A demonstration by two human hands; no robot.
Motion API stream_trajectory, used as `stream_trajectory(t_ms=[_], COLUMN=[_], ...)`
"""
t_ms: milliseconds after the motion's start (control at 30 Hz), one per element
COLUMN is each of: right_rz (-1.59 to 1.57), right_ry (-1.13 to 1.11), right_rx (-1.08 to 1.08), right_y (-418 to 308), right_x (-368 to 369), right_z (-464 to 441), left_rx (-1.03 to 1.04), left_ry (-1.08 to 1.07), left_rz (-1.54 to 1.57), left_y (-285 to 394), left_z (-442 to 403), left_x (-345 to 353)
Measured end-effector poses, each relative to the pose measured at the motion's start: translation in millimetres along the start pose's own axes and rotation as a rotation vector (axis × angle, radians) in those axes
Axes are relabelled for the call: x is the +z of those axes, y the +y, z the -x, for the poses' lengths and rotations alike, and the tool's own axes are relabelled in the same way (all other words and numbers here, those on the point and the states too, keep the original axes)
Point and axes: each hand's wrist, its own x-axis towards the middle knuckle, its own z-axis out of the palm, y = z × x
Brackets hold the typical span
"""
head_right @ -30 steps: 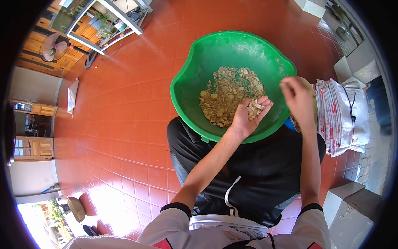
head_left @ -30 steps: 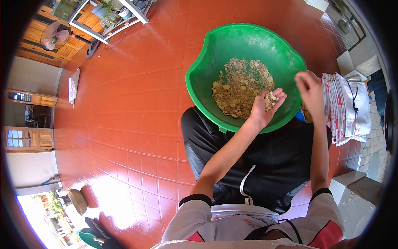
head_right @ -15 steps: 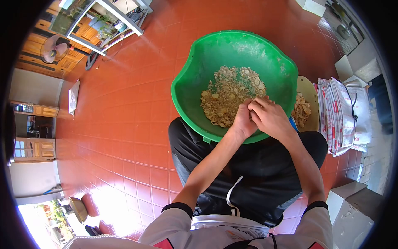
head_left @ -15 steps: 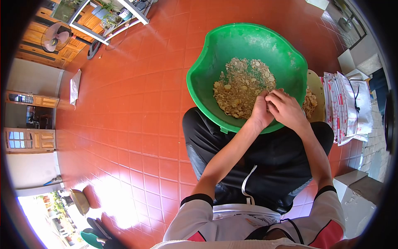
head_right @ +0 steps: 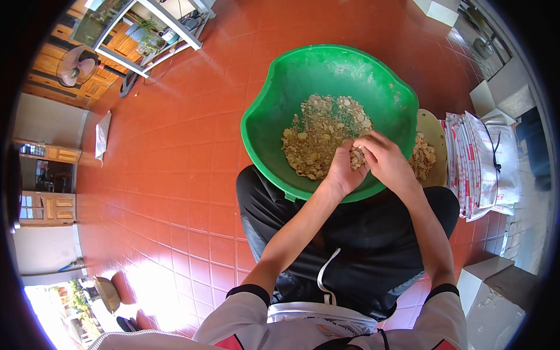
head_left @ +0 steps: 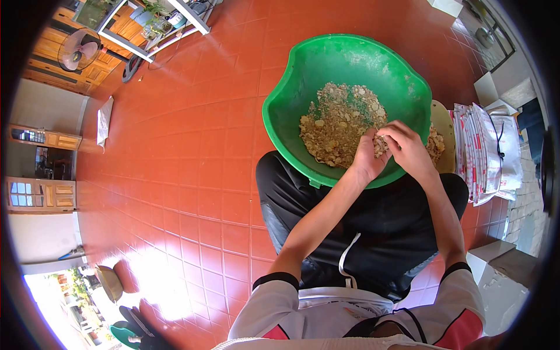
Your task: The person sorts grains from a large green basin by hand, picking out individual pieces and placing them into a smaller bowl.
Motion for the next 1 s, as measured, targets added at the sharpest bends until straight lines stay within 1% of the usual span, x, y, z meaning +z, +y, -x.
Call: stream_trajectory(t_ms=[33,67,133,267,433,567,667,767,867,900,1000], right_rz=[-0.003,-0.003,0.016,0.063,0.053,0.032,0.038,0.035,0.122,0.116,0.135], right_ry=[-0.019,-0.017,-0.037,-0.062,-0.063,-0.06,-0.004,0.009,0.024,0.017,0.038], right_rx=[-0.012,-0.01,-0.068,-0.081,-0.02,-0.015,-0.016,0.07,0.065,0.111,0.131], right_y=[0,-1,-1,0,-1,-1,-1,3,18,21,29], right_x=[0,1,0,1,1,-3,-11,-23,-33,-37,-58], right_z=[1,1,0,-1,0,1,-3,-7,-5,-5,-6], left_rx=[-0.001,-0.003,-0.006,-0.003,0.01,-0.004,-0.001,0.003,-0.022,-0.03,-0.041], left_ry=[0.044,0.045,0.01,-0.02,0.042,0.016,0.047,-0.009,-0.059,-0.069,-0.083], left_rz=[0.008,0.006,-0.034,-0.05,-0.03,-0.027,-0.009,0.014,0.051,0.041,0.035], left_y=[0,0,0,3,1,2,4,6,6,6,8], left_z=[-1,-1,-1,5,8,8,10,8,13,11,10], left_x=[-1,-3,-5,1,5,6,12,11,19,18,15])
